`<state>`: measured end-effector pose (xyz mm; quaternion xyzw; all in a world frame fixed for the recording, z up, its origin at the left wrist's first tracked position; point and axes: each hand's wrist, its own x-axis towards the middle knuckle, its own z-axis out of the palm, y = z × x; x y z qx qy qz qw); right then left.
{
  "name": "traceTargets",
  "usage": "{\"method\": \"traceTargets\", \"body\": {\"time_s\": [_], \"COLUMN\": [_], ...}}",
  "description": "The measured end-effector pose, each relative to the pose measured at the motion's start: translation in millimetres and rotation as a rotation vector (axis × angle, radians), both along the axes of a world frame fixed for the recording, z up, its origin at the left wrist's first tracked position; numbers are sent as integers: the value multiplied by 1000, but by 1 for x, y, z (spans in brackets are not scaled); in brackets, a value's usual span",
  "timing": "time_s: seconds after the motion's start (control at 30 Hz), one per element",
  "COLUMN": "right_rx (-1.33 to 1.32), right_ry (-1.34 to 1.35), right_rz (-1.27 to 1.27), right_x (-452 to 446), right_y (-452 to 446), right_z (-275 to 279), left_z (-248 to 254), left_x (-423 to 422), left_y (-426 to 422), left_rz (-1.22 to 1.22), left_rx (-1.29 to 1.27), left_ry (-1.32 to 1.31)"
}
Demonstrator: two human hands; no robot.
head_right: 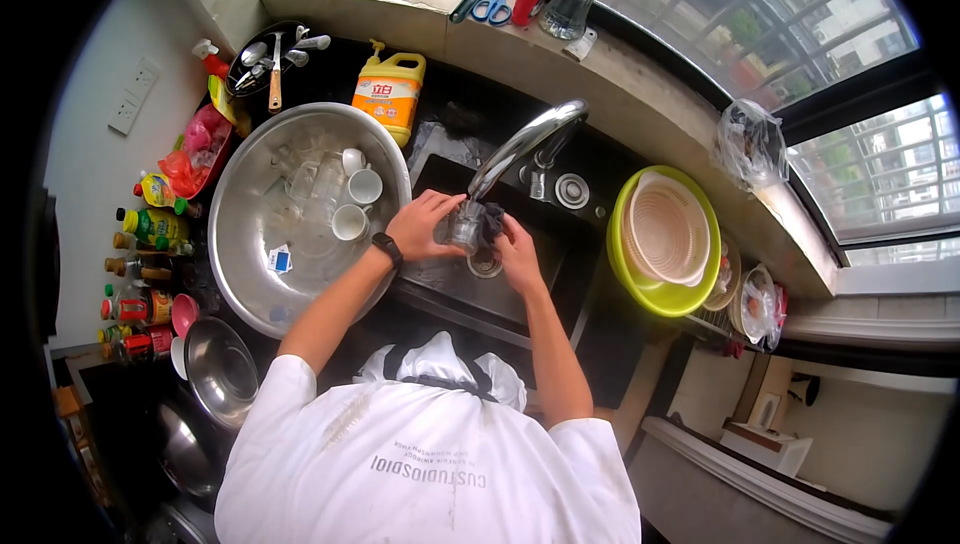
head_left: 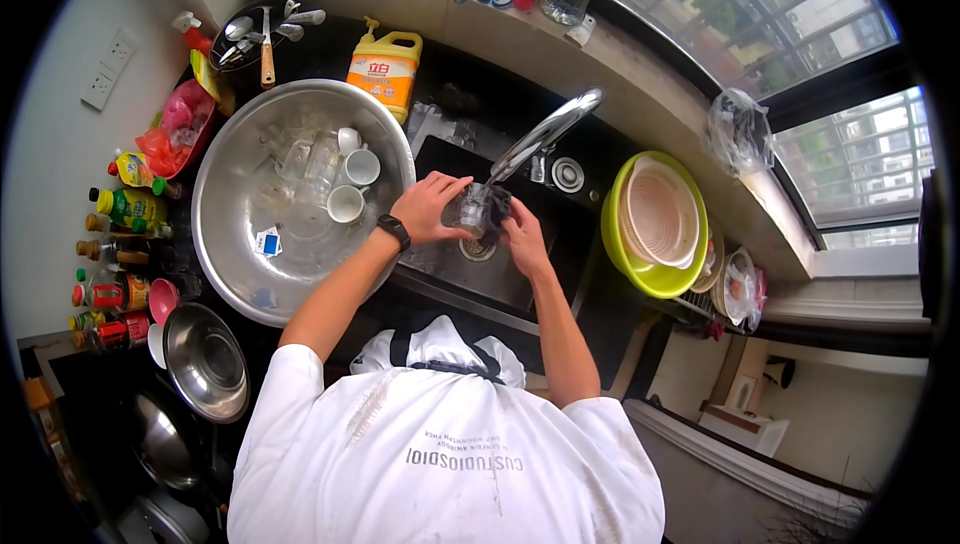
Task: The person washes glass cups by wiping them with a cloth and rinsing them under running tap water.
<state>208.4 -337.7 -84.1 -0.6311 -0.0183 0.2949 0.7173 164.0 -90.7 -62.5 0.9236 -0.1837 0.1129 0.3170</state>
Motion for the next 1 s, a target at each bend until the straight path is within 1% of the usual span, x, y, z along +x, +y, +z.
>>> {"method": "traceTargets", "body": {"time_s": [0.07, 0.13, 0.17, 0.23, 0.27, 0.33, 0.4, 0.47, 0.53, 0.6, 0.67, 0.7, 0.77, 0.8, 0.87, 1.0], "right_rx": [5, 111, 110, -63, -63, -169, -181, -193, -362, -373, -515, -515, -263, -262, -303, -373], "right_ry": [-31, -157, -155, -324, -321, -453, -444, -435, -485, -495, -461, -461, -457, -460, -638, -671], "right_rz": [27, 46, 50, 140, 137, 95, 78, 62, 72, 46, 67, 66, 102, 101, 127, 139], "right_x": [3, 2, 3, 2, 1, 1, 0, -1, 0, 4, 11, 10, 6, 4, -6, -2], "right_y": [-2, -2, -1, 2, 3, 10, 19, 29, 36, 39, 39, 39, 39, 40, 36, 37], "right_z": [-4, -1, -1, -1, -2, -3, -3, -2, -9, -13, -16, -14, -11, -2, 17, 4], "left_z": [0, 3, 3, 2, 1, 0, 0, 2, 1, -1, -3, -2, 0, 0, -3, -7], "left_x": [0, -1, -1, -1, -1, -1, -1, -2, -1, -1, 1, 0, -1, 1, 0, 0], "left_y": [2, 2, 1, 2, 1, 2, 3, 4, 4, 5, 3, 3, 4, 6, 4, 6], "left_rz": [7, 11, 8, 7, -1, -15, -24, -93, -116, -134, -133, -134, -98, -99, -101, -136], "left_rx": [-22, -28, -37, -36, -34, -31, -28, 26, 41, 57, 25, 26, 19, 21, 72, 112], "left_ry": [31, 17, 3, -3, -11, 10, 31, 13, 5, -4, -33, -33, -34, -36, -18, 15]}}
